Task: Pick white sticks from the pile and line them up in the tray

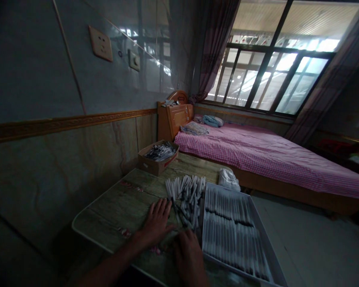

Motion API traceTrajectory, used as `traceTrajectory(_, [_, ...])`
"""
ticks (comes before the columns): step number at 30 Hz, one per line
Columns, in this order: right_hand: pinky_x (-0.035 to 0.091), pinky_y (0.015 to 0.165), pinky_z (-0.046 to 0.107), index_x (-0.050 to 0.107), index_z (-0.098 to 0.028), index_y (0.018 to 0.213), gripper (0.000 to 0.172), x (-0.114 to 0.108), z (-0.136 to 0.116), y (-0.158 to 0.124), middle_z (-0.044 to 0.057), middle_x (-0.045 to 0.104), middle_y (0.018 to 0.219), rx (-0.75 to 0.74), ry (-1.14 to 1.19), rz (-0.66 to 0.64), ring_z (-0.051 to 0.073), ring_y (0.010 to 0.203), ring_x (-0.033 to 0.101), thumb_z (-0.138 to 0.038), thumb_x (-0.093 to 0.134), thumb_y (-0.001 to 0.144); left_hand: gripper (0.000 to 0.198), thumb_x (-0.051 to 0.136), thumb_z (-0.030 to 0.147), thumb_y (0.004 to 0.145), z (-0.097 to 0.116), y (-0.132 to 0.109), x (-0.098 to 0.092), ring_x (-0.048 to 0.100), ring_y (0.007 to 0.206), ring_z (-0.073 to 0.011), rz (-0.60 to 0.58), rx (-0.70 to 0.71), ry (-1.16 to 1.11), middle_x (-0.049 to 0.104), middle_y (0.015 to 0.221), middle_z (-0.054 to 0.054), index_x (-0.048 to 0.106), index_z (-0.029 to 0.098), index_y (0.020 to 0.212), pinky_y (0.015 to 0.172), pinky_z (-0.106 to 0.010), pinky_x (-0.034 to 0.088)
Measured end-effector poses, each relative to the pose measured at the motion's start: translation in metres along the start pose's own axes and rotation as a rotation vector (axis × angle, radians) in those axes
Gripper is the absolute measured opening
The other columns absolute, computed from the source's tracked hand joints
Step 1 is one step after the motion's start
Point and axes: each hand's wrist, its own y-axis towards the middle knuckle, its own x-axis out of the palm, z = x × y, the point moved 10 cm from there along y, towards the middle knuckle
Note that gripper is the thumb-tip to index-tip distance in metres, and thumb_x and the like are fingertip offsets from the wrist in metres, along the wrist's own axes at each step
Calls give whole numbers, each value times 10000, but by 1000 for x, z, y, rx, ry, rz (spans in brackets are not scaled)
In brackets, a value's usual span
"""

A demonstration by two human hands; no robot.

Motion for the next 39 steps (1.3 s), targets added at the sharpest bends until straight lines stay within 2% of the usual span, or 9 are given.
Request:
traceTrajectory(6, [489,805,312,692,-217,953,304,4,-13,28,71,661,964,-15,31,36,209,907,635,-85,444,837,643,489,375,915,-1,5,-4,302,1460,-341,61,-1,-92,374,1565,-187,358,147,1502,1173,-555,224])
traceTrajectory(12, [465,756,260,674,-224,970,293,9,-33,43,53,656,949,-66,-73,94,183,864,636,-87,429,887,472,444,141,861,-54,23,-28,545,1277,-220,169,-182,-446,610,1372,-108,575,201,1311,1089,-369,394])
traceTrajectory(16, [445,790,270,680,-259,1051,337,25,-51,55,46,662,997,-165,-237,33,207,933,616,-62,515,834,423,460,64,820,-76,36,-40,600,1187,-203,183,-213,-459,664,1261,-88,660,210,1164,1064,-343,413])
traceTrajectory(21, [455,776,288,708,-247,912,305,31,-31,62,59,680,972,-47,-358,36,230,930,626,-32,505,836,344,508,44,817,-67,42,-43,623,1097,-220,154,-147,-327,682,1158,-89,694,201,1059,999,-346,453])
traceTrajectory(25, [468,786,289,713,-246,971,366,23,-17,58,66,681,1010,29,-312,95,227,950,635,-6,479,824,190,569,111,840,-37,39,-35,610,1046,-247,101,-50,-250,707,1038,-83,712,192,934,949,-362,459])
traceTrajectory(28, [469,788,284,709,-237,992,345,17,-18,55,66,674,1003,2,-221,134,216,939,634,-34,468,853,207,543,114,858,-19,36,-29,615,1006,-246,78,48,-281,724,995,-69,718,209,912,929,-362,457])
traceTrajectory(30, [464,778,272,707,-237,993,336,15,-19,54,60,670,984,-24,-171,157,202,921,632,-41,470,855,262,498,94,870,-20,37,-29,624,1002,-235,97,53,-324,726,1005,-67,718,215,948,931,-350,455])
traceTrajectory(34, [443,740,255,706,-246,969,332,18,-20,53,43,663,947,-67,-146,179,187,883,622,-29,502,822,364,430,35,864,-38,48,-36,628,1031,-207,151,-2,-320,700,1066,-78,693,200,1054,943,-311,453])
traceTrajectory(39, [412,726,262,695,-239,902,283,22,-25,52,33,644,909,-120,-157,199,191,863,594,-21,556,787,407,413,-16,844,-36,68,-33,604,1057,-215,51,100,-79,666,1128,-87,658,186,1099,943,-330,448])
